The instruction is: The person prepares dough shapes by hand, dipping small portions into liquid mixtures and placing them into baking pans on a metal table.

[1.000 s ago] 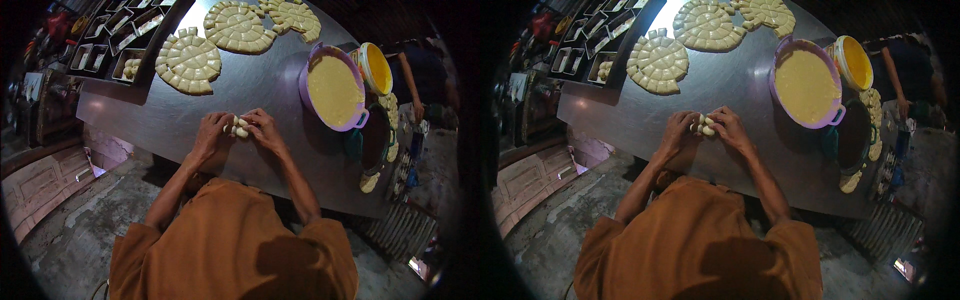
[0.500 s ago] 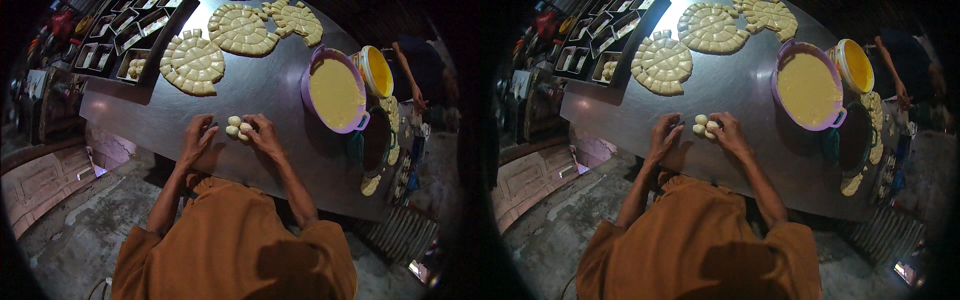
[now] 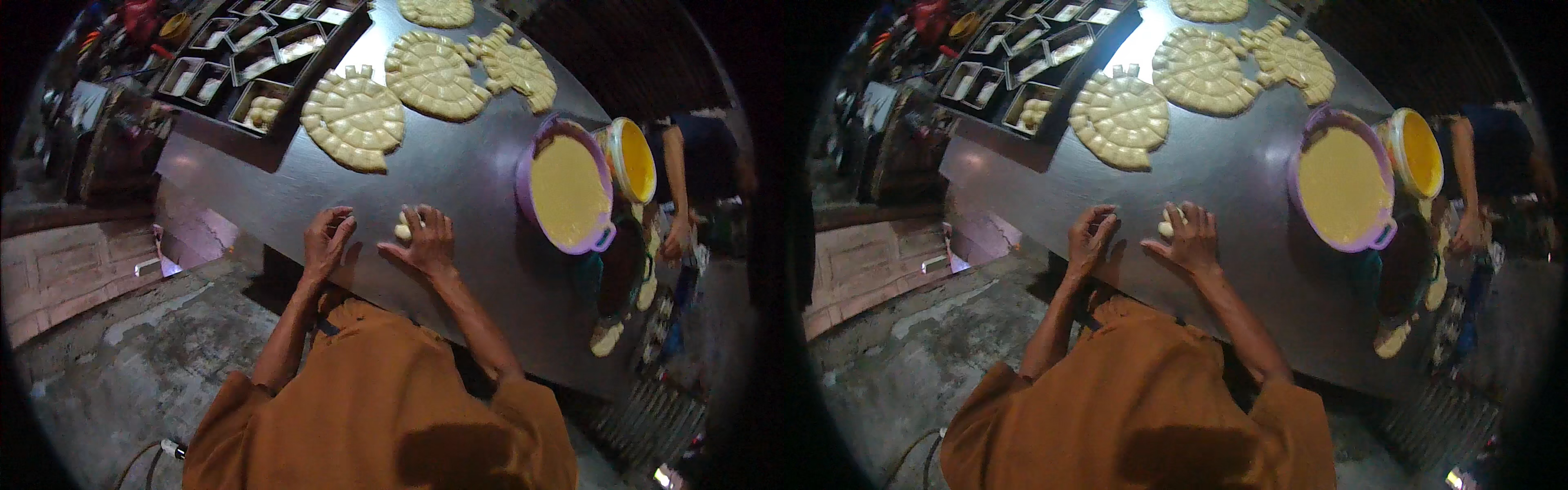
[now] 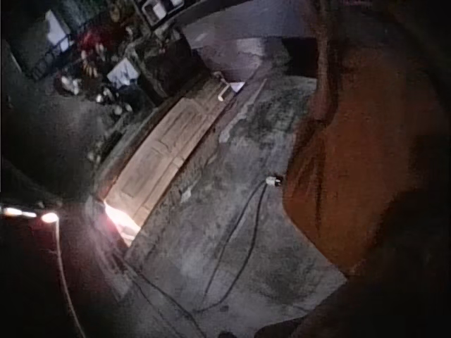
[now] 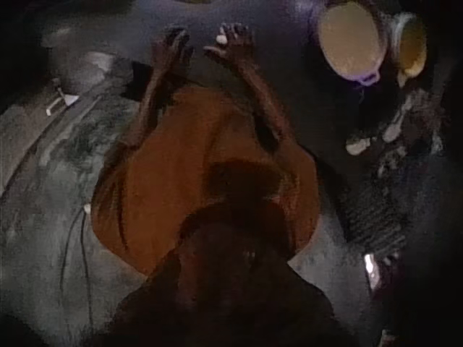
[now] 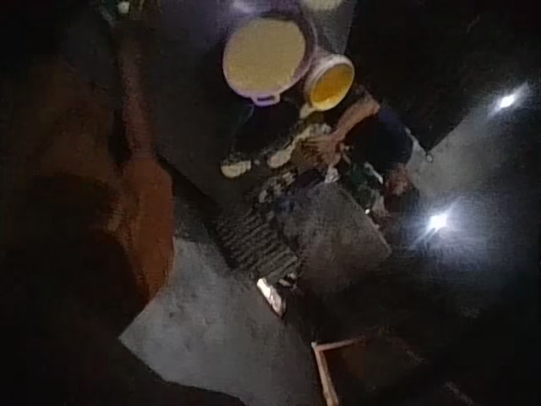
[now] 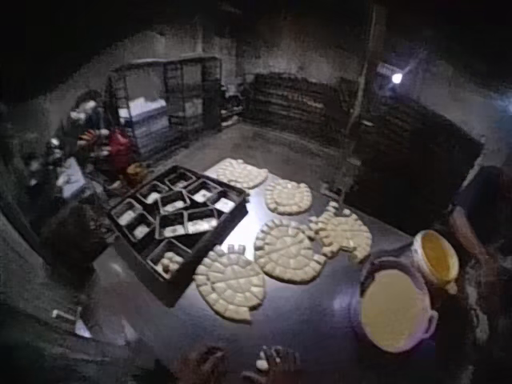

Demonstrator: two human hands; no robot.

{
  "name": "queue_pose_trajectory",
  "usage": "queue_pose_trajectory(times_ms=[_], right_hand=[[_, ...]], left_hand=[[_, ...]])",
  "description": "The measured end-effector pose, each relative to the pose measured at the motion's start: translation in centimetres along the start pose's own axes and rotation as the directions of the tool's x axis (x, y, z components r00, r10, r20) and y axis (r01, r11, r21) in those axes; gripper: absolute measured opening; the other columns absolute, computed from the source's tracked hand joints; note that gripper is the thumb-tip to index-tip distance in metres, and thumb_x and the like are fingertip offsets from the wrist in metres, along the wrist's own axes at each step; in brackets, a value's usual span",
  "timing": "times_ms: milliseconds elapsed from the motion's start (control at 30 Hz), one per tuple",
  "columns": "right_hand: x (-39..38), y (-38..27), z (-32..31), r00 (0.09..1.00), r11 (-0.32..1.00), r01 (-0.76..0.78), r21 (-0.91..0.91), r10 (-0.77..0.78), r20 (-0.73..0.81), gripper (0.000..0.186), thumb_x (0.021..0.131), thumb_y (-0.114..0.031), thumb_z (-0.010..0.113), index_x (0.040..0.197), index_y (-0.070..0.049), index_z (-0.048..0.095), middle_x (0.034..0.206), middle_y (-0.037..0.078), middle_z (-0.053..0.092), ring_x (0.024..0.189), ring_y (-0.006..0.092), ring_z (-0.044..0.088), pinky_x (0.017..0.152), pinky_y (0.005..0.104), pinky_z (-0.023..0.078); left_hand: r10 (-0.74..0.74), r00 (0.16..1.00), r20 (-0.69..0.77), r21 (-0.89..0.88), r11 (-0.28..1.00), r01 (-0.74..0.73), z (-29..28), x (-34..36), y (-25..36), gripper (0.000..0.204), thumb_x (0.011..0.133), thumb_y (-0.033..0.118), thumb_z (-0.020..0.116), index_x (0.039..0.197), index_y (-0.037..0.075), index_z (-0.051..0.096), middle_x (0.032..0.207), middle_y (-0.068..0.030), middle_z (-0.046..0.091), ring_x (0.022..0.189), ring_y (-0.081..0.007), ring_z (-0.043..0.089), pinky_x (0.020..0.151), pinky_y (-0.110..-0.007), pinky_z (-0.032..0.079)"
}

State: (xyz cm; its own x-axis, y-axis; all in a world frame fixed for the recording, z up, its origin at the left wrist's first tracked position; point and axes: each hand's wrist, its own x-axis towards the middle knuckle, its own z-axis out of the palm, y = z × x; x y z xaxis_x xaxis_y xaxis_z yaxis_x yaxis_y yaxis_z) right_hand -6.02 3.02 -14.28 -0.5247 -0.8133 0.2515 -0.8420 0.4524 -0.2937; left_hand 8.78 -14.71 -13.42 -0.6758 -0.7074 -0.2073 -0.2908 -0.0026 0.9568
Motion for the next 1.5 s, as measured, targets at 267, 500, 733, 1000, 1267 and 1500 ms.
queue_pose_trajectory(times_ms=[267, 500, 733, 1000, 1267, 1500], right_hand=[[0.5, 0.3, 0.1, 0.993, 0.988, 0.112, -0.11, -0.115, -0.019, 0.064, 0.076, -0.059, 0.076, 0.114, -0.01, 0.061, 0.108, 0.01, 0.055, 0.097, 0.0289, 0.056, 0.081, 0.0456, 0.047], [0.5, 0.9, 1.2, 0.966, 0.951, 0.255, -0.175, -0.257, 0.011, 0.045, 0.081, -0.044, 0.076, 0.104, -0.009, 0.061, 0.094, 0.007, 0.056, 0.079, 0.0236, 0.06, 0.064, 0.0366, 0.051], [4.5, 1.5, -0.6, 0.932, 0.978, -0.03, 0.207, -0.047, 0.36, 0.023, 0.087, -0.022, 0.071, 0.099, -0.004, 0.061, 0.083, 0.015, 0.054, 0.076, 0.0343, 0.059, 0.07, 0.0455, 0.05], [28.5, -8.4, -1.1, 0.861, 0.907, 0.322, 0.273, -0.4, 0.314, 0.037, 0.089, -0.031, 0.069, 0.11, -0.003, 0.056, 0.1, 0.021, 0.059, 0.091, 0.0412, 0.063, 0.073, 0.0485, 0.052], [49.8, -14.7, 12.4, 0.661, 0.694, 0.703, 0.153, -0.718, 0.22, 0.042, 0.084, -0.033, 0.071, 0.112, -0.006, 0.057, 0.108, 0.019, 0.058, 0.097, 0.0385, 0.065, 0.079, 0.0461, 0.056], [50.8, -14.2, 15.7, 0.693, 0.793, 0.567, 0.223, -0.605, 0.392, 0.073, 0.08, -0.043, 0.077, 0.137, -0.005, 0.05, 0.127, 0.024, 0.056, 0.118, 0.0431, 0.057, 0.099, 0.0492, 0.049]], left_hand=[[0.272, 0.895, -0.352, 0.373, 0.918, -0.133, -8.6, 2.0, -3.3, 0.016, 0.092, 0.014, 0.066, 0.101, 0.002, 0.071, 0.094, -0.0143, 0.07, 0.084, -0.0277, 0.07, 0.075, -0.036, 0.053], [0.385, 0.849, -0.362, 0.523, 0.838, -0.157, -10.7, 4.3, -4.8, 0.011, 0.092, 0.012, 0.065, 0.101, 0.008, 0.071, 0.094, -0.0108, 0.067, 0.084, -0.0293, 0.068, 0.07, -0.038, 0.054], [0.363, 0.842, -0.4, 0.497, 0.857, -0.133, -10.3, 4.5, -4.0, 0.01, 0.09, 0.014, 0.069, 0.099, 0.011, 0.07, 0.093, -0.0051, 0.066, 0.077, -0.0271, 0.068, 0.065, -0.037, 0.054], [0.377, 0.833, -0.404, 0.558, 0.824, -0.103, -10.0, 4.7, -5.1, 0.011, 0.089, 0.014, 0.07, 0.1, 0.014, 0.07, 0.09, -0.0037, 0.064, 0.072, -0.0245, 0.068, 0.06, -0.035, 0.054], [0.354, 0.843, -0.405, 0.535, 0.84, -0.096, -10.2, 5.0, -4.5, 0.01, 0.089, 0.012, 0.069, 0.099, 0.011, 0.071, 0.087, -0.0056, 0.064, 0.072, -0.024, 0.067, 0.06, -0.034, 0.054], [0.33, 0.859, -0.39, 0.544, 0.836, -0.074, -10.0, 5.1, -4.7, 0.01, 0.091, 0.007, 0.066, 0.1, 0.007, 0.069, 0.087, -0.0099, 0.063, 0.074, -0.0267, 0.066, 0.061, -0.035, 0.052]])
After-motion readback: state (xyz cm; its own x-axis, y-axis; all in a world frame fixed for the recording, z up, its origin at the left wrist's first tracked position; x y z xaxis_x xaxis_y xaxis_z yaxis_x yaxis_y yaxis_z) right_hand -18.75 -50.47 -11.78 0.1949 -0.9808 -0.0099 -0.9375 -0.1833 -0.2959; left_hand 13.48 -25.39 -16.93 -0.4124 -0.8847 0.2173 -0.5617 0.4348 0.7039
